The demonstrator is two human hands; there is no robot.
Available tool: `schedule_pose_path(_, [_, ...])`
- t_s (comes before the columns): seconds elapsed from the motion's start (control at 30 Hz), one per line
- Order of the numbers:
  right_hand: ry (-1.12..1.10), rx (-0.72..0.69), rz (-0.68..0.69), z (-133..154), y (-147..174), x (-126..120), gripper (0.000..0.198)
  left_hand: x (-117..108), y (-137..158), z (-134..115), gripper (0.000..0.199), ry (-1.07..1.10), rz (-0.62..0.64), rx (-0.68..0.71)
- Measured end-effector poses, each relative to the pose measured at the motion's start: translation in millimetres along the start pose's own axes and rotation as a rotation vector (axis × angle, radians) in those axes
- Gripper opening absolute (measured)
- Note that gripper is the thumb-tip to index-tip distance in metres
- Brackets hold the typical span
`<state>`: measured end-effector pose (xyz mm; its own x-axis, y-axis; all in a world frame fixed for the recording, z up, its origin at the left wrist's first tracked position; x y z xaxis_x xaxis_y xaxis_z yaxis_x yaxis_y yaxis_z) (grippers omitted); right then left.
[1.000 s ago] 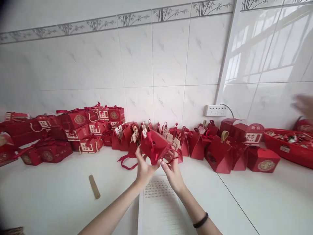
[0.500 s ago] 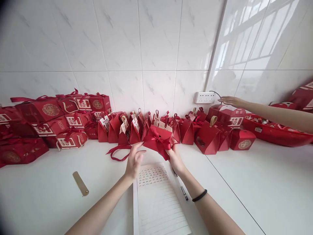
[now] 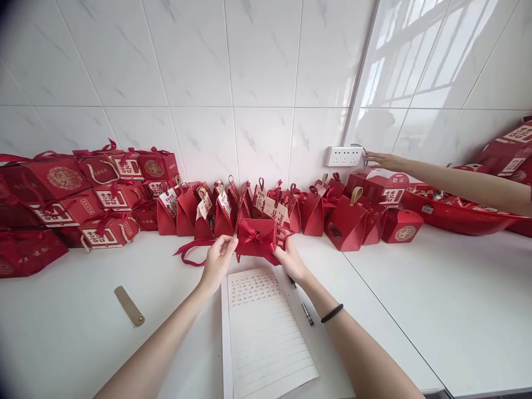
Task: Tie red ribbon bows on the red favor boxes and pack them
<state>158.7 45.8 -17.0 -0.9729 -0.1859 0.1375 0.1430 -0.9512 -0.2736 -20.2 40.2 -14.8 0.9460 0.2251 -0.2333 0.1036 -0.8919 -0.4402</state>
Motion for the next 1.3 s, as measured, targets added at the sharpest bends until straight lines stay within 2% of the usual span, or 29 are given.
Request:
schedule_pose_path(0.17, [0.002, 0.022, -0.007, -8, -2, -5, 0.073, 0, 1, -1, 0.032, -0.034, 0.079, 0.001])
schedule_pose_path(0.27, [0.04, 0.042, 0.016, -12, -4, -7, 0.059, 2, 1, -1, 0.028, -0.025, 0.066, 0.007])
schedule_pose_path(0.37, [0.157, 0.121, -0.045, -19, -8, -10, 0.045, 3, 1, 1, 0.025, 0.002, 0.054, -0.005])
schedule_pose_path(0.47, [0.206, 0.168, -0.106, -23, -11, -14, 0.041, 5, 2, 4, 0.024, -0.048, 0.065, 0.013])
schedule_pose_path(0.6, [0.222, 0.132, -0.142, -17, -9, -12, 0.04, 7, 3, 8, 0.023, -0.13, 0.068, 0.043])
schedule_pose_path(0.7, [0.294, 0.042, -0.279, -5, -7, -16, 0.038, 7, 3, 8, 0.023, -0.142, 0.06, 0.065])
schedule_pose_path(0.9, [0.368, -0.139, -0.723, 26, -3, -43, 0.029, 7, 5, 6, 0.023, -0.171, 0.056, 0.074])
schedule_pose_path(0.93, [0.376, -0.195, -0.753, 31, 0, -42, 0.029, 7, 5, 7, 0.023, -0.182, 0.055, 0.075])
schedule_pose_path(0.97, [0.368, -0.244, -0.732, 35, 3, -38, 0.031, 8, 5, 8, 0.024, -0.197, 0.051, 0.077])
schedule_pose_path(1.03, [0.321, -0.215, -0.513, 35, 8, -22, 0.039, 9, 5, 9, 0.024, -0.238, 0.029, 0.1])
schedule_pose_path(1.1, [0.261, 0.019, -0.191, 27, 13, 1, 0.047, 9, 6, 10, 0.023, -0.287, -0.003, 0.147])
schedule_pose_path(1.17, [0.193, 0.259, 0.015, 14, 18, 22, 0.048, 9, 8, 10, 0.021, -0.339, -0.019, 0.207])
schedule_pose_path(1.2, [0.155, 0.33, 0.062, 8, 19, 29, 0.047, 9, 8, 10, 0.021, -0.366, -0.019, 0.239])
schedule_pose_path(1.3, [0.055, 0.411, 0.076, -3, 20, 39, 0.044, 9, 10, 8, 0.019, -0.44, -0.014, 0.33])
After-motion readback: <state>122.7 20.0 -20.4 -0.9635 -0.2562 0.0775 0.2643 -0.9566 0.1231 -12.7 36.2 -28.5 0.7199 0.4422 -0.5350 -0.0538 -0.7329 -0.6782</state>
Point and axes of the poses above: each hand's wrist, its own y-axis away from the middle knuckle, its own x-axis out of the palm, z = x × y, the point moved 1 cm from there along -y, towards the middle knuckle, and after that the axes turned 5 degrees about -y, right-handed, at the moved point
